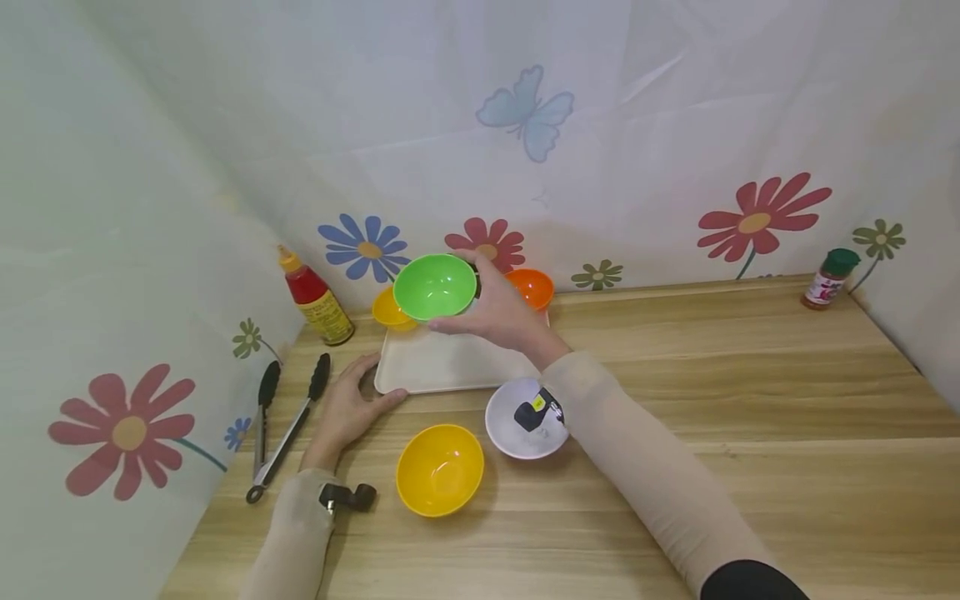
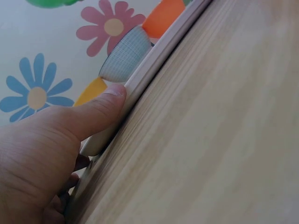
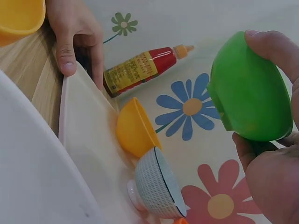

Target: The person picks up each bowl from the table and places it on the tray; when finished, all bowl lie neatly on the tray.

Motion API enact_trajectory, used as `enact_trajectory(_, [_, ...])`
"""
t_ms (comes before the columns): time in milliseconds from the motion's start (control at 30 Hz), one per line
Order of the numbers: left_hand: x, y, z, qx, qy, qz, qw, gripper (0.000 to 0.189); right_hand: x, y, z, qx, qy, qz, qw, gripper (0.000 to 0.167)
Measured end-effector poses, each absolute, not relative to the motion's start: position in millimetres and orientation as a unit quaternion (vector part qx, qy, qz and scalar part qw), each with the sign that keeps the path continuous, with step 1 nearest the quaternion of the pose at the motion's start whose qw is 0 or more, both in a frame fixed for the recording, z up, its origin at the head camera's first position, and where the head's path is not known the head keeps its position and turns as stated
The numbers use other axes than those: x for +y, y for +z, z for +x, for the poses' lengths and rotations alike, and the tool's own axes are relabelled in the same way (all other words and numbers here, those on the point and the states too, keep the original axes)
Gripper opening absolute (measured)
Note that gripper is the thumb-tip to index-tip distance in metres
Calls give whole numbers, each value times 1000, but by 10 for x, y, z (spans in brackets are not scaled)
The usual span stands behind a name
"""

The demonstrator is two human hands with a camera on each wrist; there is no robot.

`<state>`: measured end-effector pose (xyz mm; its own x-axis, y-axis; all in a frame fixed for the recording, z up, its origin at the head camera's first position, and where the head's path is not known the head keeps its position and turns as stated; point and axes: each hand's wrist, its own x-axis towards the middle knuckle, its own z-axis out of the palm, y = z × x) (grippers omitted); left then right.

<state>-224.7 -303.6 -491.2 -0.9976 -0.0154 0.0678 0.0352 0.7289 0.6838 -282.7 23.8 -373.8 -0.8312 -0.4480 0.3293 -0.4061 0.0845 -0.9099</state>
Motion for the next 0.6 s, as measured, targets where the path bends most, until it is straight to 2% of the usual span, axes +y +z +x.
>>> enact_trajectory(233, [-3037, -4921, -2255, -931, -364, -3, 29, 100, 128, -3760, -2824, 747, -599, -284, 48, 105])
enact_trajectory(600, [-3049, -4946, -2260, -934, -354, -11, 40, 97, -29, -3912, -2857, 748, -589, -297, 74, 107])
